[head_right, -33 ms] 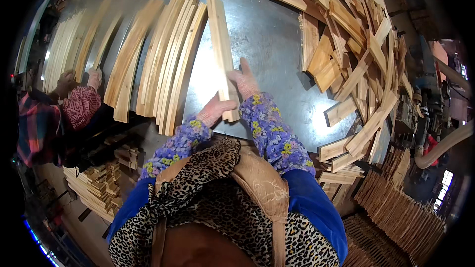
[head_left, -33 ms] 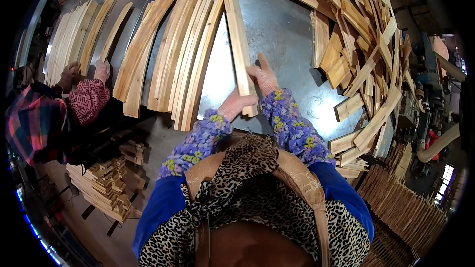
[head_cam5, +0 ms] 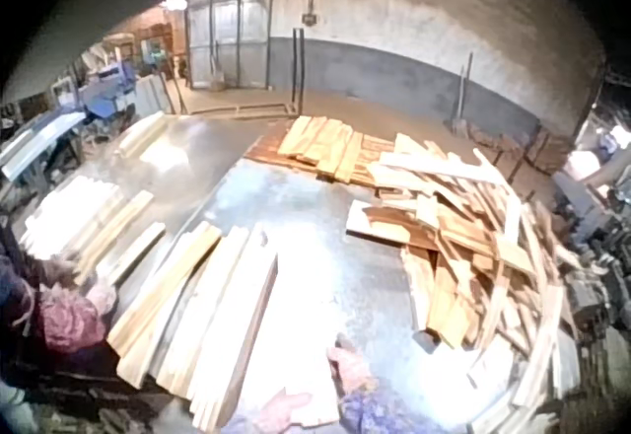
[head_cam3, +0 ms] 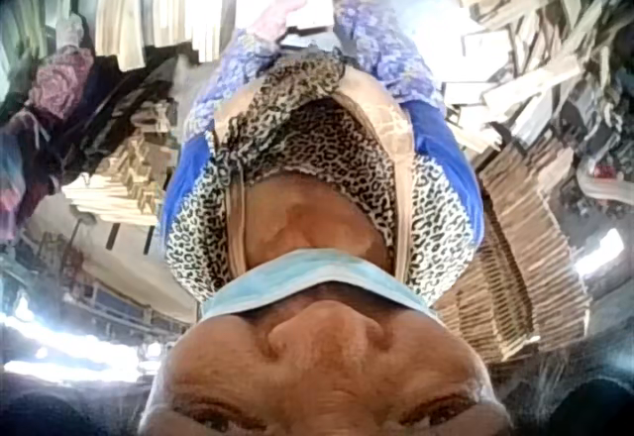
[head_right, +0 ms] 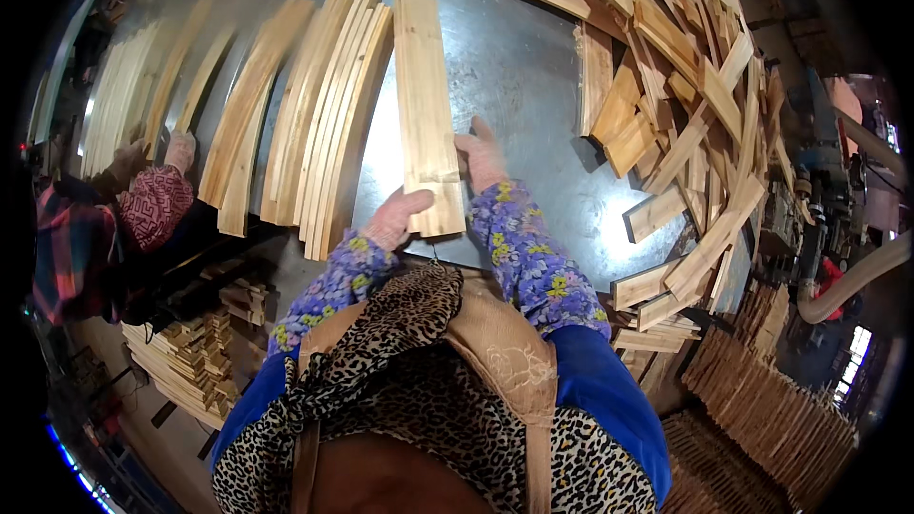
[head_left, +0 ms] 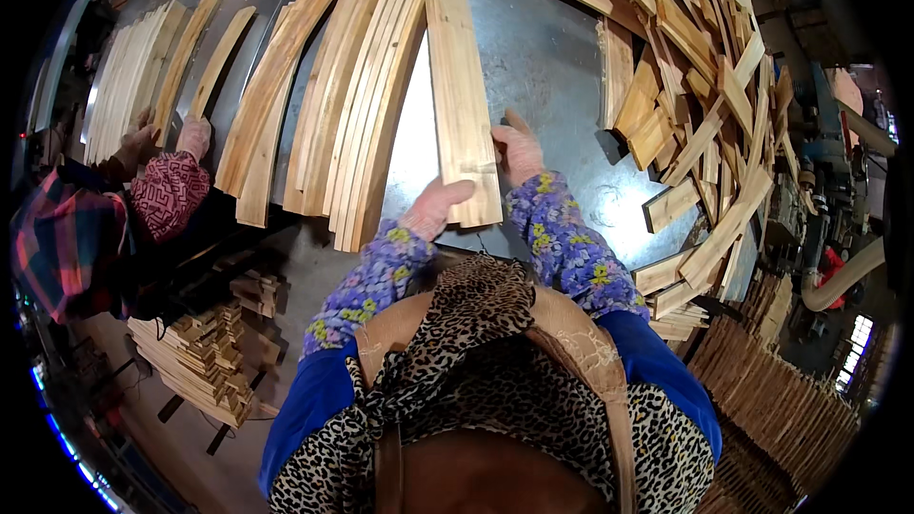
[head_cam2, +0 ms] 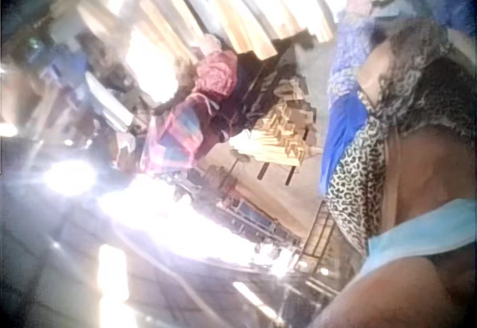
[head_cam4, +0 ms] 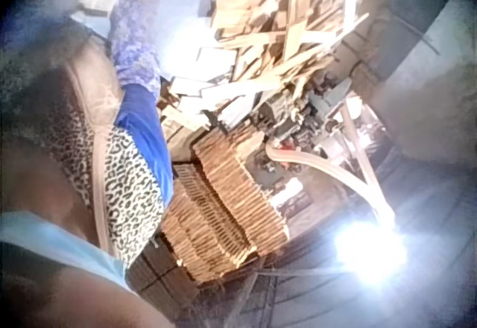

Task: The person sorts wooden planks on a metal table, picking them up from a pile and arranging them into neat stacks. Another person is visible in the background performing similar sorting tasks.

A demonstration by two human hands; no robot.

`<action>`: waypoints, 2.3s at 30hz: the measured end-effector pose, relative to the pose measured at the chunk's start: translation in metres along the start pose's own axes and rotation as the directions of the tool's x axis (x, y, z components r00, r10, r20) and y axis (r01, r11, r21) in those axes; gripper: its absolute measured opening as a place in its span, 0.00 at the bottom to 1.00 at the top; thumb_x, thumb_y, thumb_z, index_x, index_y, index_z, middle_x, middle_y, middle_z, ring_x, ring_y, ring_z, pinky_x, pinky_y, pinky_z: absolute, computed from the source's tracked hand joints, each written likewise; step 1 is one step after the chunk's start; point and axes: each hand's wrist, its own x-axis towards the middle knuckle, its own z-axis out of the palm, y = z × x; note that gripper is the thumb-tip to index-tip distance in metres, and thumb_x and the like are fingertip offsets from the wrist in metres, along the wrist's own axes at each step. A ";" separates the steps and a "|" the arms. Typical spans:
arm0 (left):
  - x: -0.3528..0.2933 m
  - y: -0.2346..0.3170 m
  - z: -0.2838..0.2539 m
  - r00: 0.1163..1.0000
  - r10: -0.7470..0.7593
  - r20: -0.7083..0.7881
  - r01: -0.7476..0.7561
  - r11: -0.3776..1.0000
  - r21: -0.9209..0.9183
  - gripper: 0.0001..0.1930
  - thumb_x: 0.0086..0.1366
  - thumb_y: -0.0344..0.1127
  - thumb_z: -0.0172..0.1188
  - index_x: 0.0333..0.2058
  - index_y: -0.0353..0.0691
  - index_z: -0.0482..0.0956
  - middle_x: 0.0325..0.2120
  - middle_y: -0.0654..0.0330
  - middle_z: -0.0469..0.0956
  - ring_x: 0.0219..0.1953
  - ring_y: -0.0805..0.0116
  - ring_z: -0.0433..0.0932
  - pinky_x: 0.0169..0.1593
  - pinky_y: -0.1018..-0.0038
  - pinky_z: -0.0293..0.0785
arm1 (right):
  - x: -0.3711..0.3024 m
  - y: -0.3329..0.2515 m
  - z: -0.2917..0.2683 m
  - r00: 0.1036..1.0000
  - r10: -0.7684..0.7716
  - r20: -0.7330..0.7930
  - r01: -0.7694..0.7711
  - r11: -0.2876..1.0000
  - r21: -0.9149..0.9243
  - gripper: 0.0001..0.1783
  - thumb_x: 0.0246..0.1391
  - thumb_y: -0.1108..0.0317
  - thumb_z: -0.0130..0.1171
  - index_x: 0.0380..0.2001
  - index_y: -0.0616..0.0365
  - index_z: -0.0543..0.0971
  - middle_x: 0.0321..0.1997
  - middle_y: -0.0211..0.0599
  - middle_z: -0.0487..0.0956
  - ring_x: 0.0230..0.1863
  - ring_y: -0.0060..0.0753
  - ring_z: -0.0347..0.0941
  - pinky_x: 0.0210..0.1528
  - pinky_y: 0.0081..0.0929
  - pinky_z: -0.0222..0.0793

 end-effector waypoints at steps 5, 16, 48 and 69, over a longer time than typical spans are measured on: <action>-0.037 0.009 -0.015 0.994 -0.065 -0.088 0.059 0.996 -0.064 0.39 0.71 0.45 0.63 0.75 0.33 0.63 0.62 0.52 0.78 0.60 0.60 0.80 0.64 0.66 0.79 | 0.017 0.018 0.005 0.987 -0.031 0.160 0.058 0.984 -0.169 0.41 0.61 0.62 0.68 0.73 0.70 0.70 0.61 0.55 0.84 0.56 0.44 0.82 0.61 0.36 0.77; -0.108 0.036 0.001 0.755 0.634 -0.167 0.311 -0.122 0.942 0.44 0.59 0.48 0.75 0.70 0.34 0.71 0.65 0.42 0.74 0.68 0.38 0.71 0.73 0.46 0.65 | -0.007 0.052 0.086 0.998 0.064 0.020 -0.020 0.577 -0.817 0.45 0.64 0.48 0.66 0.76 0.63 0.66 0.58 0.62 0.85 0.60 0.59 0.82 0.67 0.48 0.78; 0.220 0.001 0.080 0.964 -0.245 -0.103 0.247 0.969 0.006 0.34 0.70 0.41 0.67 0.70 0.33 0.71 0.58 0.51 0.82 0.59 0.56 0.81 0.63 0.58 0.79 | 0.012 -0.067 -0.204 0.969 -0.237 0.070 0.144 0.314 -0.938 0.39 0.60 0.42 0.69 0.65 0.57 0.78 0.48 0.57 0.88 0.51 0.61 0.86 0.52 0.52 0.82; 0.016 0.036 0.010 0.815 0.527 -0.240 0.341 -0.102 0.935 0.26 0.78 0.41 0.58 0.62 0.22 0.74 0.77 0.34 0.58 0.80 0.38 0.55 0.81 0.60 0.56 | -0.031 -0.056 -0.209 0.998 -0.019 0.052 0.015 0.997 0.075 0.42 0.51 0.65 0.65 0.70 0.71 0.70 0.57 0.52 0.83 0.56 0.49 0.84 0.60 0.43 0.84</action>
